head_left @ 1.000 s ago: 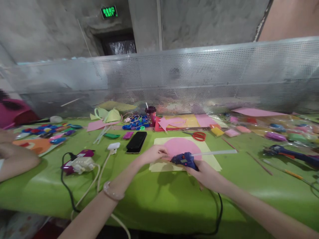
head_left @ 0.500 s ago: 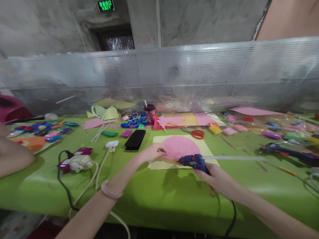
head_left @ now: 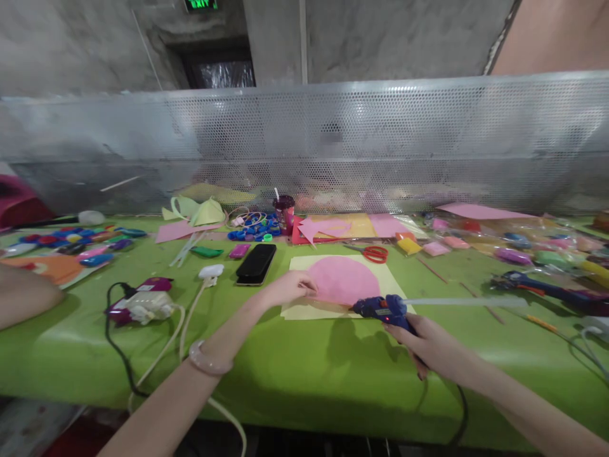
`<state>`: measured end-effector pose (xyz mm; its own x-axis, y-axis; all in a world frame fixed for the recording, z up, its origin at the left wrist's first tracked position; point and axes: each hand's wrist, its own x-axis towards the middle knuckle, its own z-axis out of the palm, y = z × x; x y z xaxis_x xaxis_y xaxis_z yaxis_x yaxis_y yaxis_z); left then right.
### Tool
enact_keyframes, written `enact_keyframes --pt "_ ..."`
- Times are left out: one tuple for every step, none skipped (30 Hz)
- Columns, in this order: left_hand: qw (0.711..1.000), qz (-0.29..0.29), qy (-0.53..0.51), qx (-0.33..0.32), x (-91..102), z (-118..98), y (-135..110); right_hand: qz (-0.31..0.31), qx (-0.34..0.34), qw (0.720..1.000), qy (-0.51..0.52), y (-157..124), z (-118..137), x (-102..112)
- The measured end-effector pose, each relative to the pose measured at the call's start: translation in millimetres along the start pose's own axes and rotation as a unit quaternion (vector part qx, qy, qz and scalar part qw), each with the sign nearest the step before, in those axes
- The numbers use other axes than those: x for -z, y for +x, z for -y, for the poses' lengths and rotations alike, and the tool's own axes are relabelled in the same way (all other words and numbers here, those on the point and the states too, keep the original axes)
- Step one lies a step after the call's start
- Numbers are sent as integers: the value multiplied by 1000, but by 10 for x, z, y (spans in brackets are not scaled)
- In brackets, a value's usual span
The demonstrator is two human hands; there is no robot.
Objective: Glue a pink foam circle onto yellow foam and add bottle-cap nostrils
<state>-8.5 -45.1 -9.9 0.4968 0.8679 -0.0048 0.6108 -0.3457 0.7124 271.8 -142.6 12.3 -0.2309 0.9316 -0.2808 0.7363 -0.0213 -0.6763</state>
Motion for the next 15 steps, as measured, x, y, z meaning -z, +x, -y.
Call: enact_keyframes --pt "1000 -1 0 -1 0 3 -1 -1 -3 1000 -1 -9 -2 7" --pt "1000 -2 0 -2 0 5 -1 -3 -6 1000 -2 -18 -2 15" --pt "1000 -2 1 -3 0 6 -1 -4 -9 1000 -2 -26 -2 22" --pt "1000 -3 2 -3 0 7 -1 -5 -12 1000 -3 -32 -1 30" --pt "1000 -2 2 -4 1 6 -2 -7 -15 1000 -5 -36 -2 38" --pt "1000 -2 3 -4 2 5 -2 -8 -16 1000 -8 -38 -4 47" --pt "1000 -1 4 -4 3 3 -3 -9 -17 1000 -11 -38 -9 56" --pt "1000 0 4 -4 3 1 -4 -12 -18 1000 -12 -37 -14 65" --pt "1000 1 5 -4 4 -3 -6 -12 -18 1000 -13 -34 -21 76" --pt "1000 2 5 -4 5 -7 -9 -12 -16 1000 -12 -31 -29 88" --pt "1000 4 5 -4 6 -11 -12 -11 -14 1000 -11 -27 -36 100" --pt "1000 5 5 -5 8 -15 -16 -10 -14 1000 -11 -23 -42 114" --pt "1000 7 6 -5 9 -19 -19 -8 -15 1000 -12 -19 -45 130" --pt "1000 8 6 -7 11 -22 -22 -7 -16 1000 -13 -16 -46 147" --pt "1000 9 6 -8 12 -23 -24 -6 -20 1000 -15 -13 -41 166"
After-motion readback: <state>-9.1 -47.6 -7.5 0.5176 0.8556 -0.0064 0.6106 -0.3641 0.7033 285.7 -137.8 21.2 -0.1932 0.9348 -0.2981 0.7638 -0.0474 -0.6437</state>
